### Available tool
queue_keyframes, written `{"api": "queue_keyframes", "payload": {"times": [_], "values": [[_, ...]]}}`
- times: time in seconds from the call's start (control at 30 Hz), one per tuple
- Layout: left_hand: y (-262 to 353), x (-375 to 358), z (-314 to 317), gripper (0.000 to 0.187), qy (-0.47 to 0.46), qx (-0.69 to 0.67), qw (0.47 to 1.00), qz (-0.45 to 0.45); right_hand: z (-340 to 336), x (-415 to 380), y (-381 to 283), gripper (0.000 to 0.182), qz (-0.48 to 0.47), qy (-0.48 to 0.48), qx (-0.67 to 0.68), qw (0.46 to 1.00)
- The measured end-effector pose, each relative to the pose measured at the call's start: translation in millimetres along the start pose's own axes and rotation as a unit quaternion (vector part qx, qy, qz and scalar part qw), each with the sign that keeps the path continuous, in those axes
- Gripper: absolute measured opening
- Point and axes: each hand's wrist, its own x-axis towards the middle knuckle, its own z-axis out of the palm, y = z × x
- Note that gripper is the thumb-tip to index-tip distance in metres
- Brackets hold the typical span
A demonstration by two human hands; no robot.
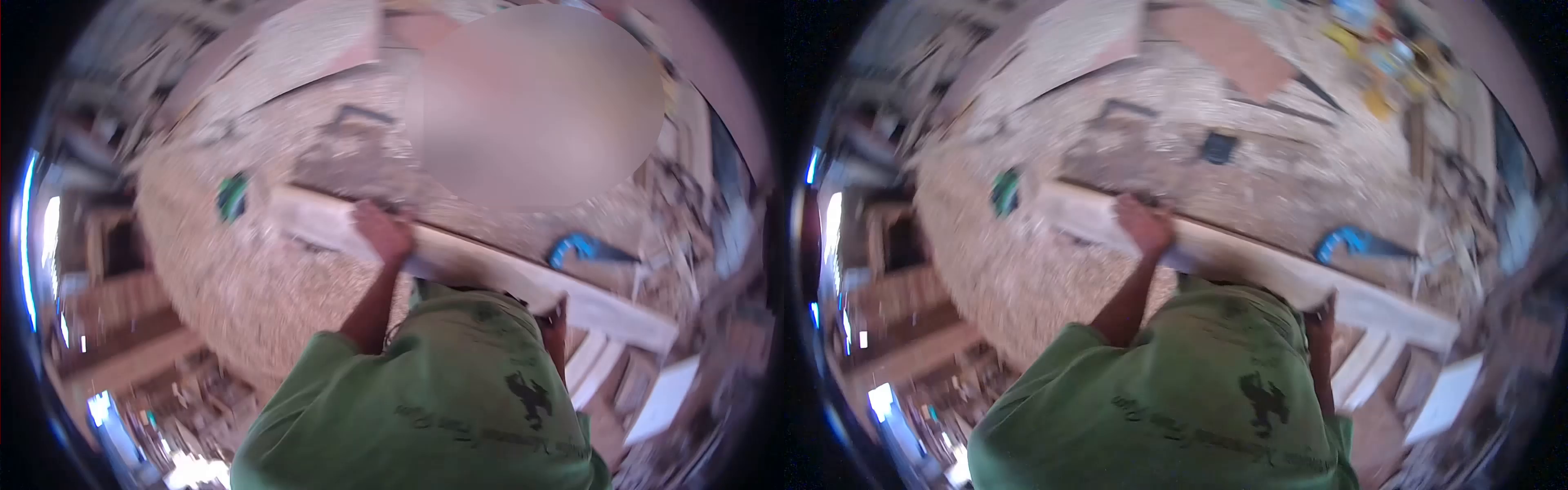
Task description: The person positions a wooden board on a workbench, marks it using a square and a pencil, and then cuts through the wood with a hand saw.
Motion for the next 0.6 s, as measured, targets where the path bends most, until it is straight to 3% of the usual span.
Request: {"api": "queue_keyframes", "payload": {"times": [0.03,0.1,0.17,0.23,0.27,0.37,0.43,0.47,0.57,0.6], "values": [[16.2,-10.7,-17.6,0.114,-0.008,-0.036,0.999,-0.001,-11.3,1.1,-6.1,0.114,0.046,-0.008,0.042,0.998],[17.0,-12.1,-17.3,0.117,0.009,-0.041,0.999,0.004,-51.1,25.2,53.5,0.121,-0.066,-0.043,0.080,0.994],[14.5,-9.4,-9.7,0.119,-0.007,-0.022,1.000,-0.001,-55.8,29.2,21.7,0.105,0.085,-0.030,0.317,0.944],[11.7,-4.2,-6.8,0.122,-0.024,-0.011,1.000,-0.008,-62.8,34.1,6.5,0.106,0.247,-0.012,0.522,0.816],[10.5,-3.4,-6.0,0.123,-0.035,-0.008,0.999,-0.013,-62.1,44.7,6.7,0.117,0.266,0.020,0.513,0.816],[9.2,1.5,-1.8,0.126,-0.079,0.017,0.996,-0.029,-56.8,40.6,-0.4,0.113,0.242,-0.015,0.543,0.804],[11.3,6.9,-9.0,0.127,-0.115,0.037,0.992,-0.045,-94.6,60.5,75.6,0.109,0.193,0.012,0.373,0.907],[12.6,10.4,-9.3,0.128,-0.134,0.043,0.988,-0.058,-118.6,66.1,113.6,0.107,0.124,0.010,0.250,0.960],[15.8,16.9,-15.7,0.129,-0.170,0.046,0.982,-0.067,-101.2,25.2,2.5,0.100,0.159,0.181,0.465,0.852],[14.1,19.2,-14.6,0.128,-0.157,0.042,0.985,-0.058,-123.0,25.6,-4.6,0.098,0.170,0.199,0.529,0.807]]}}
